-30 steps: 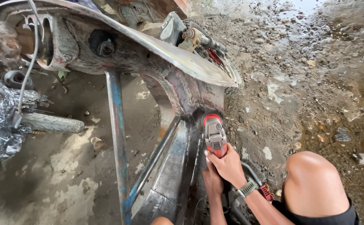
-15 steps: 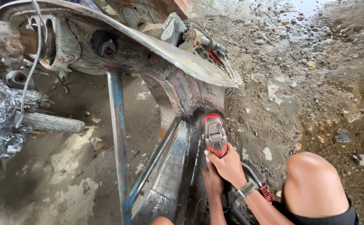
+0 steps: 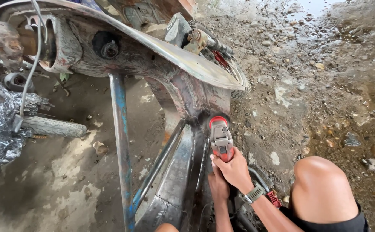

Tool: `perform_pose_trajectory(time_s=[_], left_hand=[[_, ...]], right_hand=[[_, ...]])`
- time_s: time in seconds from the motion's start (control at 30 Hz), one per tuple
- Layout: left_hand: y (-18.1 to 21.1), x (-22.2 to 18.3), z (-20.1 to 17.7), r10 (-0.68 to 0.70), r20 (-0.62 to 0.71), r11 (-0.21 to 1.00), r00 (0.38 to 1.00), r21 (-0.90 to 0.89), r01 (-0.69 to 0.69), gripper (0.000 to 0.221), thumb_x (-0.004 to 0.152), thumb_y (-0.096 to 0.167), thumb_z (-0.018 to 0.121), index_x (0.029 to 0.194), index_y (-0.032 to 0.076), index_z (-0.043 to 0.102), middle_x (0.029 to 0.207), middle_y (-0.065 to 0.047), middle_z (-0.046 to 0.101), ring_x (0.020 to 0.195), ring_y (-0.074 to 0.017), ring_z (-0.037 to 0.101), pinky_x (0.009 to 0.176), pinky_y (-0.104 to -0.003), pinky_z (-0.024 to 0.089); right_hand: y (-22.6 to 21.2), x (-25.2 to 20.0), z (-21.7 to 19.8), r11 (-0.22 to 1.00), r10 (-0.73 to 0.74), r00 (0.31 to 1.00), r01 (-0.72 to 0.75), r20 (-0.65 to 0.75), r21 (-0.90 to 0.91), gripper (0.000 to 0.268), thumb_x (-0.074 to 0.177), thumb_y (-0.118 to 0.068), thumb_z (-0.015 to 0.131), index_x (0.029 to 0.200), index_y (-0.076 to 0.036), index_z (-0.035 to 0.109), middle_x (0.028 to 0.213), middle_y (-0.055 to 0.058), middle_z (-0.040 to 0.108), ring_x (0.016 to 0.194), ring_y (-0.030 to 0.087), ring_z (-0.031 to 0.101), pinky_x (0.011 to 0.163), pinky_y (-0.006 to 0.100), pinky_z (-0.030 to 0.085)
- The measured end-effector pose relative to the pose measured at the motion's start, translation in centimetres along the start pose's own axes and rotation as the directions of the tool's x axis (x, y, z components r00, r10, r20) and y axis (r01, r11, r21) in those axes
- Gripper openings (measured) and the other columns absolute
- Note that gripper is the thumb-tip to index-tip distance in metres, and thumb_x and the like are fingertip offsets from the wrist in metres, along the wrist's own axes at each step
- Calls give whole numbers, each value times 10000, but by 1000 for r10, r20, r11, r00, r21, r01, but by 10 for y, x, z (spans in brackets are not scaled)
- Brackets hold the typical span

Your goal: Using an angle grinder to smooth and clean the metal frame of a motorcycle

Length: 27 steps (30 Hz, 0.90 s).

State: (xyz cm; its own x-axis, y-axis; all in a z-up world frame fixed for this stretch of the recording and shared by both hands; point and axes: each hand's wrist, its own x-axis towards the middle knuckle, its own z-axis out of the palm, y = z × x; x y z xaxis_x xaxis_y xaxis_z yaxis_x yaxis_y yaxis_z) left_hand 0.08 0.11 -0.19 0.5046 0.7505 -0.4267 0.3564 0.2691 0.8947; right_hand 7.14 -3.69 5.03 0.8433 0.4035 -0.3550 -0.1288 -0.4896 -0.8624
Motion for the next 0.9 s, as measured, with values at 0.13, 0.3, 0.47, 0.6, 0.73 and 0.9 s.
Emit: perform_pose_trajectory(time_s=[0.13, 0.3, 0.47, 0.6, 0.73, 0.9], left_hand=[[-3, 0, 0, 5, -2, 1000, 1000, 25, -5, 712, 1014, 547, 321, 739, 20, 711, 706, -187, 753, 643, -221, 588, 613, -439, 402], [-5, -1, 0, 4, -10, 1000, 1000, 14, -3, 701, 1022, 529, 338, 715, 11, 698, 694, -190, 755, 622, -238, 618, 593, -436, 392], [-9, 1, 0, 18, 0, 1000, 1000, 3, -18, 705, 1024, 531, 331, 691, 16, 679, 665, -176, 735, 601, -234, 604, 573, -425, 382], [-6, -1, -1, -8, 4, 1000, 1000, 22, 8, 712, 1015, 544, 320, 727, 24, 710, 722, -195, 759, 642, -253, 624, 603, -422, 390], [-3, -3, -2, -33, 8, 998, 999, 47, 32, 731, 1009, 560, 302, 734, 28, 721, 749, -195, 774, 674, -255, 650, 615, -422, 401], [4, -8, -2, -8, 1, 1000, 1000, 15, 8, 706, 1015, 532, 331, 739, 10, 718, 739, -203, 774, 653, -261, 656, 602, -422, 408]], right_hand=[[-2, -2, -1, 1000, 6, 1000, -6, 3, -7, 383, 764, -422, 776, 945, -111, 646, 884, 38, 727, 774, 179, 645, 737, 329, 540], [-3, -4, -1, 999, 41, 999, -40, 12, -26, 403, 766, -440, 770, 968, -116, 644, 923, 38, 719, 805, 188, 652, 745, 341, 537], [-3, -5, -2, 999, 55, 998, -55, 23, -2, 406, 769, -437, 777, 971, -113, 638, 899, 31, 738, 787, 179, 661, 726, 330, 538], [0, -4, 1, 999, 38, 999, -38, 19, 11, 388, 771, -414, 781, 971, -108, 649, 911, 39, 750, 797, 186, 677, 745, 333, 544], [-2, -5, 0, 998, 64, 998, -64, 20, 2, 397, 766, -424, 780, 976, -115, 647, 925, 37, 758, 806, 192, 685, 748, 334, 545], [-3, -5, -2, 998, 60, 998, -60, 13, 5, 385, 763, -421, 789, 929, -118, 618, 885, 28, 731, 773, 178, 647, 723, 330, 527]])
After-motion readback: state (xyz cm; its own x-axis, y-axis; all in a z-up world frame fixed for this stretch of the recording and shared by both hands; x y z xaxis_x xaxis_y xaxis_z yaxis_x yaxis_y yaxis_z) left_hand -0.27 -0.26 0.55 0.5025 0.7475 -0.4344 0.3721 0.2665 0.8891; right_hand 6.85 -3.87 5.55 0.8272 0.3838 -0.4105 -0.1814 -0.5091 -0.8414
